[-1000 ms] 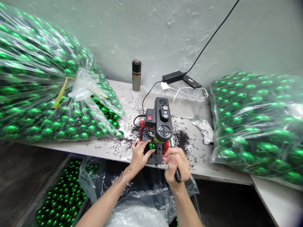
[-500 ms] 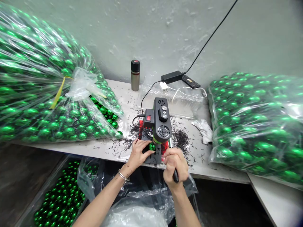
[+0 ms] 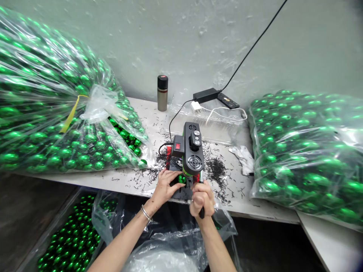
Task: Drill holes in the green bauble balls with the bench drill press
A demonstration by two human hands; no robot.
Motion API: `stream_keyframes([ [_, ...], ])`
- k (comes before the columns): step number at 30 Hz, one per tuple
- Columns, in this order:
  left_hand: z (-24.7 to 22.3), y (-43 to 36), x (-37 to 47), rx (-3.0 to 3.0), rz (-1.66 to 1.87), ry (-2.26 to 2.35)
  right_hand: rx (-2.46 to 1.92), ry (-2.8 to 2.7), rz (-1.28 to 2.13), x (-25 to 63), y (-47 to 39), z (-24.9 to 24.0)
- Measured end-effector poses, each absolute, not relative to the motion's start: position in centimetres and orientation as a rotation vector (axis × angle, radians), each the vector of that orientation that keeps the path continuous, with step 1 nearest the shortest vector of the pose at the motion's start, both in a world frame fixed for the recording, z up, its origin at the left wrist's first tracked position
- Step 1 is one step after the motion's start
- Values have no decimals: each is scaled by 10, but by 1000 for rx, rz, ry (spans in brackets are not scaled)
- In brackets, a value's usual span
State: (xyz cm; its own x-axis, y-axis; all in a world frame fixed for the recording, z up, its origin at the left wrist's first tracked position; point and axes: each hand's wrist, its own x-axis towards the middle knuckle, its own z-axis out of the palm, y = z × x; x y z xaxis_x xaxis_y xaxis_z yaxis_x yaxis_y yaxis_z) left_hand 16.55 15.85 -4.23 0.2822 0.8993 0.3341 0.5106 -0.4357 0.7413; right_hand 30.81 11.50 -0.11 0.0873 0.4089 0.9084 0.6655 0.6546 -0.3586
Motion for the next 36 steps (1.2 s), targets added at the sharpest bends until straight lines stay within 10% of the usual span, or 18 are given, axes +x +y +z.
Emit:
stream_keyframes([
  [29, -20, 133, 111, 2408, 1134, 1450, -945, -1467, 86, 304, 106, 64],
  [36, 31, 236, 71, 2162, 524, 2010, -951, -1472, 78, 303, 105, 62],
])
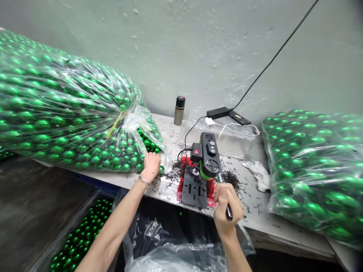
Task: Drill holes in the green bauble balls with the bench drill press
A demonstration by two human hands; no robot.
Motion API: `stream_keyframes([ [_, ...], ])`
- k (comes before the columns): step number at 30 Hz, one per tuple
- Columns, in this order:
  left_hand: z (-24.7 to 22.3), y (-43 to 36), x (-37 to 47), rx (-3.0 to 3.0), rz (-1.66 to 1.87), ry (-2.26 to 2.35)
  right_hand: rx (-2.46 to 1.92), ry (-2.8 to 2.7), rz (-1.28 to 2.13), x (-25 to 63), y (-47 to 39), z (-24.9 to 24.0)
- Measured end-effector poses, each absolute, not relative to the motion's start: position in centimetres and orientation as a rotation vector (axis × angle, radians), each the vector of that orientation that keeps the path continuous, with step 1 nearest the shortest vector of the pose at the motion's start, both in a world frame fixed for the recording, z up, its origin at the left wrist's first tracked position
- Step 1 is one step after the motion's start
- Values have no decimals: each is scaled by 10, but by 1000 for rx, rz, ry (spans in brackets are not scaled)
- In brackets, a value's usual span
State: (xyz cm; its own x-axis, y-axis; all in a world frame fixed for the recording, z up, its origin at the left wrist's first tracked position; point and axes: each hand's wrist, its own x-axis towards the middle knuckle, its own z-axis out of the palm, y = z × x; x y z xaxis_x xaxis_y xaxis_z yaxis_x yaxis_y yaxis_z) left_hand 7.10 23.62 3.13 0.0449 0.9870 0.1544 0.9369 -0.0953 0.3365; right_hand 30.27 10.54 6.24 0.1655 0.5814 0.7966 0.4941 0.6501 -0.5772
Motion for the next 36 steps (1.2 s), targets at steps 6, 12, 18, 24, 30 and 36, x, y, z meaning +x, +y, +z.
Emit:
stream_keyframes([
  [6, 34, 254, 65, 2067, 549, 1871, -968, -1464, 80, 302, 105, 61],
  [12, 27, 217, 73, 1187, 1074, 1223, -974, -1475, 78, 304, 104, 58],
  [18, -8, 168, 124, 750, 1116, 1004, -985, -1485, 68, 303, 104, 60],
  [24, -29, 151, 163, 1506, 1035, 1260, -1010, -1499, 58, 301, 102, 66],
  [30, -29, 148, 169, 2007, 999, 1384, -990, -1505, 49, 301, 102, 68],
  [36, -36, 149, 174, 2131, 1061, 1359, -1015, -1515, 50, 302, 101, 66],
])
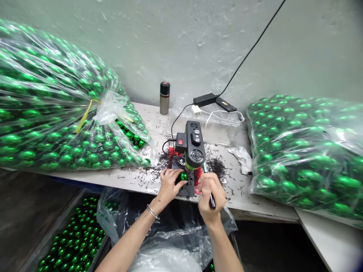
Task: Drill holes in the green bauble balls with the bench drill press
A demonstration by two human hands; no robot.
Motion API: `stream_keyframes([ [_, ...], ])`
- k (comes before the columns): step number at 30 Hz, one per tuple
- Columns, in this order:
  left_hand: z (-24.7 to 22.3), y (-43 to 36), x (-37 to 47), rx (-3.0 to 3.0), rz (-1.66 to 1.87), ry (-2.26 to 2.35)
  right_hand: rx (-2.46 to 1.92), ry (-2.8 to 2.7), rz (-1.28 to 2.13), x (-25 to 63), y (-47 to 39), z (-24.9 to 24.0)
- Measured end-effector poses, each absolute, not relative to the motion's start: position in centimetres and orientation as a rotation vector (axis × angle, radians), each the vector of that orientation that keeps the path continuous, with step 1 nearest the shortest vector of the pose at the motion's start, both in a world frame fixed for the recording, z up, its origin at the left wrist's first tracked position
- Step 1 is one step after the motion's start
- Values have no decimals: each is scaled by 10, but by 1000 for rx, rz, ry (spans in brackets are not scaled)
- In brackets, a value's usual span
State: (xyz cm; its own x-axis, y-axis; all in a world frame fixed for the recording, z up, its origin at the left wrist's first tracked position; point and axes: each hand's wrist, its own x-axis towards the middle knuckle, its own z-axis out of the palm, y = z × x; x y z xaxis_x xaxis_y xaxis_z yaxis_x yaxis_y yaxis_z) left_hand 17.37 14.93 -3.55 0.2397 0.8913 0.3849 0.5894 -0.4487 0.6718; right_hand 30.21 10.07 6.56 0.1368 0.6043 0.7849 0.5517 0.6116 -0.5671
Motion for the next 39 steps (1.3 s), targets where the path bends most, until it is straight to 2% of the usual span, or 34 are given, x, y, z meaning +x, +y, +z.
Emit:
stream_keyframes([
  [11, -45, 151, 173, 2036, 1065, 1356, -924, -1519, -154, 305, 113, 6],
  [18, -42, 151, 173, 1997, 1086, 1318, -926, -1568, -215, 306, 118, -4],
  [22, -40, 154, 174, 1979, 1095, 1310, -918, -1588, -220, 306, 115, 8],
  [30, -40, 139, 165, 1610, 1208, 1260, -1055, -1417, 103, 299, 107, 85],
  [39, -28, 91, 129, 1071, 1280, 1160, -1026, -1361, 90, 296, 107, 74],
])
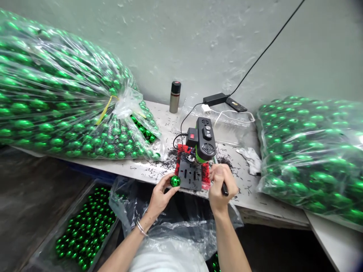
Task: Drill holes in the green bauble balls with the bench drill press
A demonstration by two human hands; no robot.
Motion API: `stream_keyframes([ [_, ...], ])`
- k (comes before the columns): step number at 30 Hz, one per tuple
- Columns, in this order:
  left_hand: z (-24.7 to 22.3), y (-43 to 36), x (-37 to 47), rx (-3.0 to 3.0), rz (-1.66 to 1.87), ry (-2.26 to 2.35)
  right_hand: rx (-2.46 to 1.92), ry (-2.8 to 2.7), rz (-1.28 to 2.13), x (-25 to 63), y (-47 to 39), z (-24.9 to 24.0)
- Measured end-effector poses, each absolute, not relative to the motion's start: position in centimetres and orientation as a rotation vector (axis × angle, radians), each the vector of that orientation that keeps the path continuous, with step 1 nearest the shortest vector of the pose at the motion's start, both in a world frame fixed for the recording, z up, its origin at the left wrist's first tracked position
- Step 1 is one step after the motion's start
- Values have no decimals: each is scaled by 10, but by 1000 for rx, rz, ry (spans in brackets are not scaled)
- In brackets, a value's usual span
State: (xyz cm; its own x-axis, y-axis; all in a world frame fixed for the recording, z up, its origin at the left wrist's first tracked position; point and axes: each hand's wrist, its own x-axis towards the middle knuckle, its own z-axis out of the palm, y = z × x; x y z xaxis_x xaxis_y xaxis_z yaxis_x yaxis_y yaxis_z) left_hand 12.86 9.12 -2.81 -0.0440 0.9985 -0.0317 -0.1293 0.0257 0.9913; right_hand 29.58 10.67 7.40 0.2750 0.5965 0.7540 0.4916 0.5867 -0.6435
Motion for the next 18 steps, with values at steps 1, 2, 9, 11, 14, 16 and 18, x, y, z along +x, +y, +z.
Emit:
stream_keyframes([
  [1, -28, 87, 127, 973, 1273, 1099, -1022, -1360, 86, 296, 107, 73],
  [2, -27, 83, 125, 873, 1270, 1037, -1020, -1361, 80, 295, 106, 73],
  [9, -22, 69, 115, 493, 1181, 800, -1047, -1377, 48, 295, 106, 73],
  [11, -24, 67, 114, 518, 1145, 815, -1047, -1372, 35, 296, 106, 72],
  [14, -29, 68, 112, 719, 1118, 946, -1047, -1385, 22, 298, 105, 70],
  [16, -30, 73, 108, 913, 1130, 1081, -1047, -1408, 27, 300, 105, 67],
  [18, -25, 85, 102, 1115, 1174, 1204, -1034, -1419, 36, 302, 105, 64],
])
